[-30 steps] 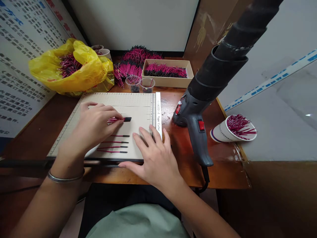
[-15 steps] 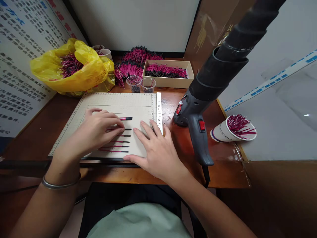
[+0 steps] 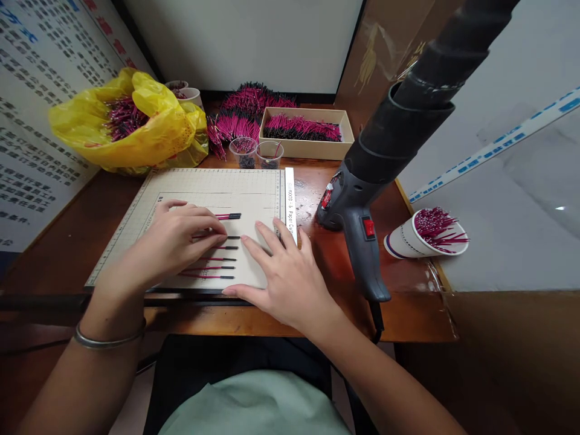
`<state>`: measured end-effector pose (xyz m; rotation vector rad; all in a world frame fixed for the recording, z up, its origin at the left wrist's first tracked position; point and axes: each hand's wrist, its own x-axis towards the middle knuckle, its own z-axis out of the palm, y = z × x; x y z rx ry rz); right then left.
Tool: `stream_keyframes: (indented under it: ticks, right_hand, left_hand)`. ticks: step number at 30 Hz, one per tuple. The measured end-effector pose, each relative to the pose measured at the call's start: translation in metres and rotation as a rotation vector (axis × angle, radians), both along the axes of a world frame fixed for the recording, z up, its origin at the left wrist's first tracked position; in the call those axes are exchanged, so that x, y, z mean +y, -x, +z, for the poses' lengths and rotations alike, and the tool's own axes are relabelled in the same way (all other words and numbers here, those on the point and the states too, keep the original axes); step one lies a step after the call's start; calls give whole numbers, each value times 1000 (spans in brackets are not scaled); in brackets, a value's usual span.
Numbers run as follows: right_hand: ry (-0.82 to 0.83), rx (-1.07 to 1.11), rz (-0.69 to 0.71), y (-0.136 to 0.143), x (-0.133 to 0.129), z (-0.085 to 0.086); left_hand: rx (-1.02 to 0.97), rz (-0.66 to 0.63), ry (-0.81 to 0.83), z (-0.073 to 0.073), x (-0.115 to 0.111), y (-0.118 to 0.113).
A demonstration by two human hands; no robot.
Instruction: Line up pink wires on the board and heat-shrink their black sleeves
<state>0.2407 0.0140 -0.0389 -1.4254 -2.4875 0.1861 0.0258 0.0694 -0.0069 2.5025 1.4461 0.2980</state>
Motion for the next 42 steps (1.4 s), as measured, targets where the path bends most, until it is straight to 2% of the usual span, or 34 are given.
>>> stream_keyframes:
  ticks: [17, 31, 42]
  right_hand:
    - [-22, -6, 16, 0, 0, 0]
    - [-17, 3, 6, 0, 0, 0]
    - [-18, 5, 6, 0, 0, -1]
  left_hand:
    - [-60, -18, -42, -8, -3, 4]
    - [-41, 11, -41, -3, -7, 3]
    - [-48, 9, -39, -6, -6, 4]
